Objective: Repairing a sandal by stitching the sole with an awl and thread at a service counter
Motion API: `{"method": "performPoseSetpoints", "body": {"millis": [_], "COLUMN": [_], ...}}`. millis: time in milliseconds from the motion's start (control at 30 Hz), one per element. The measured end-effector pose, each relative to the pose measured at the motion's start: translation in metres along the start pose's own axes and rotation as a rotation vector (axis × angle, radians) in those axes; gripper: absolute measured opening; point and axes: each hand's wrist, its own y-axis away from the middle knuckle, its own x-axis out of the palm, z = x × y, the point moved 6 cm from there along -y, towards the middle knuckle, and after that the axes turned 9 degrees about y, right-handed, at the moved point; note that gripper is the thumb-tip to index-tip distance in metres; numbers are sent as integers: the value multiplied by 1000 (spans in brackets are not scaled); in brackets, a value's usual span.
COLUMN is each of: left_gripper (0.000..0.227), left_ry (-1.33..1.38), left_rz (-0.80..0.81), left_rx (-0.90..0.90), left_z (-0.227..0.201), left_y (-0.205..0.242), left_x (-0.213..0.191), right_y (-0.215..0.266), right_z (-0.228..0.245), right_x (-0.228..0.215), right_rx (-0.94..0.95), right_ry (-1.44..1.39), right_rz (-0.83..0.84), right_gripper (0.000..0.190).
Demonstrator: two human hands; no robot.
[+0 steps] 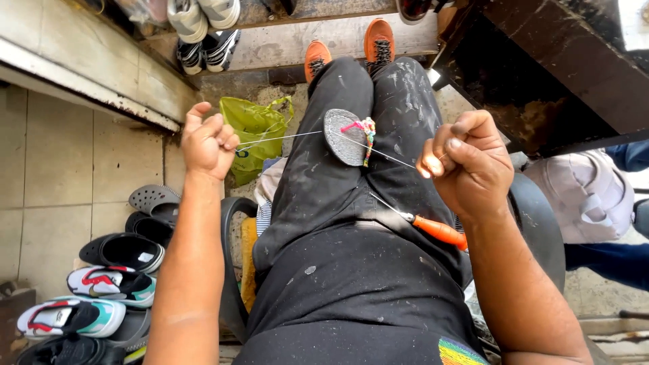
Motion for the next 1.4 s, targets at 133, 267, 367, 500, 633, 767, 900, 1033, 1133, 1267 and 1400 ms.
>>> {"method": "performPoseSetpoints", "body": {"millis": [133, 267, 367, 500, 633, 767, 900, 1033, 1133, 1267, 1400], "left_gripper": [34, 35, 32, 55, 56, 87, 61, 64, 62, 61, 61], "left_ry": [-119, -136, -149, -1058, -1042, -943, -863, -760, -738, -720, -704], "left_rz": [-59, -95, -97, -5, 279, 608, 479, 429, 444, 478, 483], "left_rx": [-12, 6, -29, 429, 674, 459, 356, 173, 141, 122, 108], "left_z": [14, 15, 13, 0, 24, 91, 101, 107, 108, 109, 112], "left_y": [-8, -8, -11, 3, 77, 104, 80, 68, 67, 62, 62], "left_x": [-27, -27, -7, 46, 163, 201, 190, 161, 158, 156, 150], "right_y": [-10, -16, -11, 42, 97, 110, 94, 65, 47, 29, 25], "right_z": [-26, -17, 23, 38, -20, -29, -15, -14, -42, -50, -53], "right_x": [-31, -38, -44, -30, -15, -32, -25, -1, 1, 22, 26], "right_rx": [54, 58, -33, -480, 553, 694, 617, 542, 458, 389, 316], "right_ry": [144, 237, 797, 2031, 2060, 2094, 1879, 1610, 1553, 1468, 1407], "right_rz": [-57, -116, -168, 2, 429, 419, 349, 235, 179, 119, 95], "right_gripper": [22, 24, 24, 46, 37, 37, 31, 29, 36, 39, 36]}}
